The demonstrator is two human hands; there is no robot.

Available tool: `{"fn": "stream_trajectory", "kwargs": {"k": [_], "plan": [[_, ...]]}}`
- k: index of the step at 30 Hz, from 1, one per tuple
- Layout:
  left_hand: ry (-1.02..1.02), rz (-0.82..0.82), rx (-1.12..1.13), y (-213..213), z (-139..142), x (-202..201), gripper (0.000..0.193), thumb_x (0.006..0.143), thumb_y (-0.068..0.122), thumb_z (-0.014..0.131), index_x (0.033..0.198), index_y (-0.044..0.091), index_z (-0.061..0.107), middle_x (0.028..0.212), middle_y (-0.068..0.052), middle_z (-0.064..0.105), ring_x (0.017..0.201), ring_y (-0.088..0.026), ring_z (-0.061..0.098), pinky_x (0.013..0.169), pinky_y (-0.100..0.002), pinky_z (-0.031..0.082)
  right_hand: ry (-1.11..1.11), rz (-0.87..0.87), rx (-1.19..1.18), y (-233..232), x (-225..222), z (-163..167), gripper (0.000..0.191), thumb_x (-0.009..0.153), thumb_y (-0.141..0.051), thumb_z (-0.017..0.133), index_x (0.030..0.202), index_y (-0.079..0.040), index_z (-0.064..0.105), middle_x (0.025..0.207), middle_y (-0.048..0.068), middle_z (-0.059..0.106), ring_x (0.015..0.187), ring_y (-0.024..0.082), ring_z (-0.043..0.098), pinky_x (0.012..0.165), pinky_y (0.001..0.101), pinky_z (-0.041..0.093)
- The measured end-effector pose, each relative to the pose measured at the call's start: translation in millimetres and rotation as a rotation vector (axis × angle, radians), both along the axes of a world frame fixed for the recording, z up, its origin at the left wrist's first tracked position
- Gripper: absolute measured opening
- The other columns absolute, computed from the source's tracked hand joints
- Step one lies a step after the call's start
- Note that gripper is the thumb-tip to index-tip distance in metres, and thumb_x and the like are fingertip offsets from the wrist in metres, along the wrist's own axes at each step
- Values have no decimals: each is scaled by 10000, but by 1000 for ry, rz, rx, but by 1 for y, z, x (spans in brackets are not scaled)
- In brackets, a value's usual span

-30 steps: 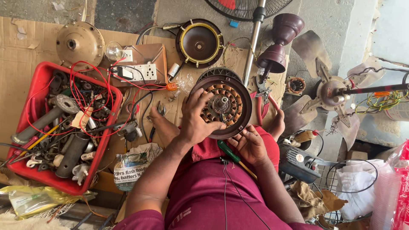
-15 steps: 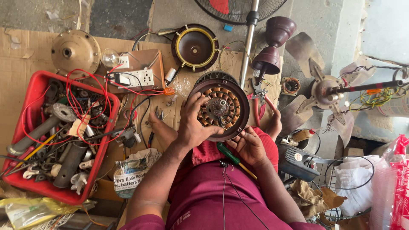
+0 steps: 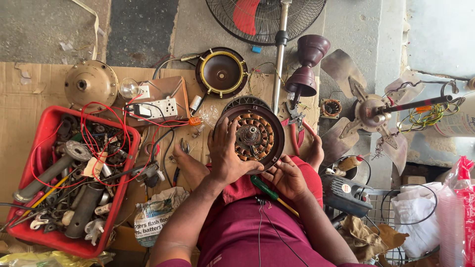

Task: The person disassembles a ceiling fan motor housing using a screwdriver, removes the cover to expose the stator, and wipes the interior of the housing with a cloth. The person then inspects the stator and housing components.

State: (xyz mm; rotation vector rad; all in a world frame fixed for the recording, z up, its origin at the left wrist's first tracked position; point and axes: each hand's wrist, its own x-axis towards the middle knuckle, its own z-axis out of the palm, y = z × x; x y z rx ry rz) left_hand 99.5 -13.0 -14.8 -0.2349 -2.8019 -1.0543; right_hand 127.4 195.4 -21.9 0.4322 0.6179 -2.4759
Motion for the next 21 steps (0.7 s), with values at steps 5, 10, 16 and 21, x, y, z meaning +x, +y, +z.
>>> {"fn": "stream_trajectory", "kwargs": {"k": [5,10,16,21], "plan": [[-1,3,3,4,1,1,1366,522,604,969,1533,-1,279,1543,-299,362,1470,-456,330,1194,-645,189,-18,-10,9,1,0,0,289,1017,-67,548,1305,-48,530,1276,178,651,1165,307,659,1020,504,536],[-23,-85,213,-7,-1,0,1207,633,245,875,1575,-50,181,1592,-352,251,1515,-479,235,1249,-594,167,-17,-15,-1,1,0,1,296,1003,-61,548,1299,-58,535,1274,146,657,1153,294,663,1014,492,543],[-204,-132,685,-35,2,-3,1016,732,-128,601,1640,-52,152,1702,-299,228,1618,-390,186,1320,-453,178,-10,-24,-7,0,2,1,293,1008,-50,527,1300,-56,537,1278,128,655,1149,291,666,1020,501,540],[-235,-81,999,-36,10,-3,970,755,-111,641,1619,-74,202,1685,-294,262,1609,-377,199,1300,-455,182,11,-23,-10,0,4,1,270,1024,-46,514,1293,-51,538,1285,145,650,1160,294,666,1029,499,537]]}}
